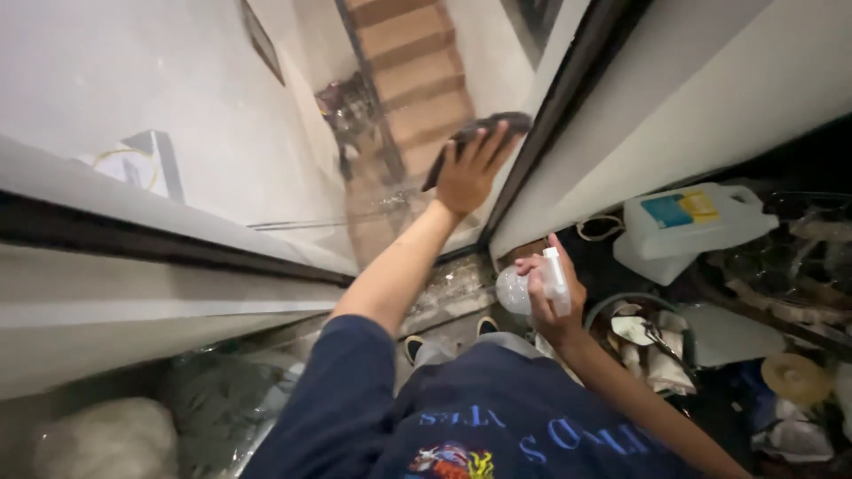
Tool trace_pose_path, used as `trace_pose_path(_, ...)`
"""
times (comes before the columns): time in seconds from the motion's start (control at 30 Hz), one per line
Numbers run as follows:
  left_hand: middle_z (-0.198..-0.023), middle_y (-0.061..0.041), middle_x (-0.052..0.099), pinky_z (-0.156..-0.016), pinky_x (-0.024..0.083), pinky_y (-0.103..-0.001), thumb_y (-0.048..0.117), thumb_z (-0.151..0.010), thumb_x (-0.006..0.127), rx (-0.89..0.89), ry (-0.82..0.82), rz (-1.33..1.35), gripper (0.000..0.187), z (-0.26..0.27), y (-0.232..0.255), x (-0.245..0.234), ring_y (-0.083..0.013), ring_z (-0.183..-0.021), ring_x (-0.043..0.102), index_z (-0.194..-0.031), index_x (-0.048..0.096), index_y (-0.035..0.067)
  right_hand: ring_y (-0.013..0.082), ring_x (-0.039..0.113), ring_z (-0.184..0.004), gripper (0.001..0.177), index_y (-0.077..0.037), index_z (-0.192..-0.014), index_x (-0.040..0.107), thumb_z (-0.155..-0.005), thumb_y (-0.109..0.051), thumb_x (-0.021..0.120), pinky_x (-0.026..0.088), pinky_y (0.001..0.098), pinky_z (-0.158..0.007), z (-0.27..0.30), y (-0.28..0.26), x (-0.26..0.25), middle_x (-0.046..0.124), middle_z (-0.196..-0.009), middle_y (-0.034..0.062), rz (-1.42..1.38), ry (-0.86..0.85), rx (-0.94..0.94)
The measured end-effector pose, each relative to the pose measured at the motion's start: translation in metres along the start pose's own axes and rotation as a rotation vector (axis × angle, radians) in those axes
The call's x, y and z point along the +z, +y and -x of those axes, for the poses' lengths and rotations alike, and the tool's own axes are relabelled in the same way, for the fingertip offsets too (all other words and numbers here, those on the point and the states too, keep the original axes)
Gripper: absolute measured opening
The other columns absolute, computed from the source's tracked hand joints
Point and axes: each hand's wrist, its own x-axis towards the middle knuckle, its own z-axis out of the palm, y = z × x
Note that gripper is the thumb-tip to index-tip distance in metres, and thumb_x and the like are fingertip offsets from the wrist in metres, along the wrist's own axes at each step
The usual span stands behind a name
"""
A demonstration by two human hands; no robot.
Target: The person is cleaning a glass window using a spray bottle and a cloth.
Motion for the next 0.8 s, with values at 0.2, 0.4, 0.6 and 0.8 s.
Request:
trace_pose_path(0.2, -0.172, -0.003, 0.031, -0.128, 0.008, -0.054, 0.030, -0.110, 0.051, 0.073, -0.012, -0.037, 0.056, 0.006, -0.007, 0.001, -0.0288, -0.160, 0.019, -0.165, 0.043, 0.031, 0.0190, 0.071, -0.090, 0.061, 0.013, -0.154, 0.032, -0.101, -0.007, 0.055, 0.056, 0.0310, -0.085, -0.011, -0.019, 0.000, 0.072, -0.104, 0.0108, -0.103, -0.025, 0.034)
trace_pose_path(0.4, -0.168, -0.003, 0.036, -0.125, 0.018, -0.057, 0.037, -0.111, 0.056, -0.125, -0.039, 0.001, 0.046, 0.130, -0.082, -0.022, -0.0310, -0.158, 0.022, -0.157, 0.051, 0.031, 0.0189, 0.074, -0.090, 0.042, 0.003, -0.146, 0.046, -0.105, -0.003, 0.053, 0.052, 0.0418, -0.108, -0.009, -0.017, 0.029, 0.073, -0.097, 0.0084, 0.015, -0.079, -0.155)
trace_pose_path(0.6, -0.163, -0.017, 0.036, -0.123, 0.024, -0.070, 0.014, -0.102, 0.055, -0.342, -0.086, 0.000, 0.050, 0.240, -0.186, -0.086, -0.0452, -0.153, 0.025, -0.151, 0.058, 0.023, 0.0238, 0.074, -0.088, 0.055, 0.012, -0.147, 0.043, -0.097, -0.004, 0.061, 0.059, 0.0351, -0.086, -0.002, -0.029, 0.080, 0.074, -0.098, 0.0100, 0.012, -0.225, -0.178)
trace_pose_path(0.8, -0.164, -0.017, 0.036, -0.117, 0.032, -0.073, 0.012, -0.105, 0.061, -0.333, -0.067, -0.130, 0.042, 0.240, -0.238, -0.134, -0.0513, -0.146, 0.038, -0.146, 0.058, 0.021, 0.0285, 0.075, -0.089, 0.057, 0.005, -0.146, 0.048, -0.091, -0.002, 0.065, 0.058, 0.0382, -0.091, 0.001, -0.048, 0.131, 0.077, -0.100, 0.0093, -0.029, -0.304, -0.314)
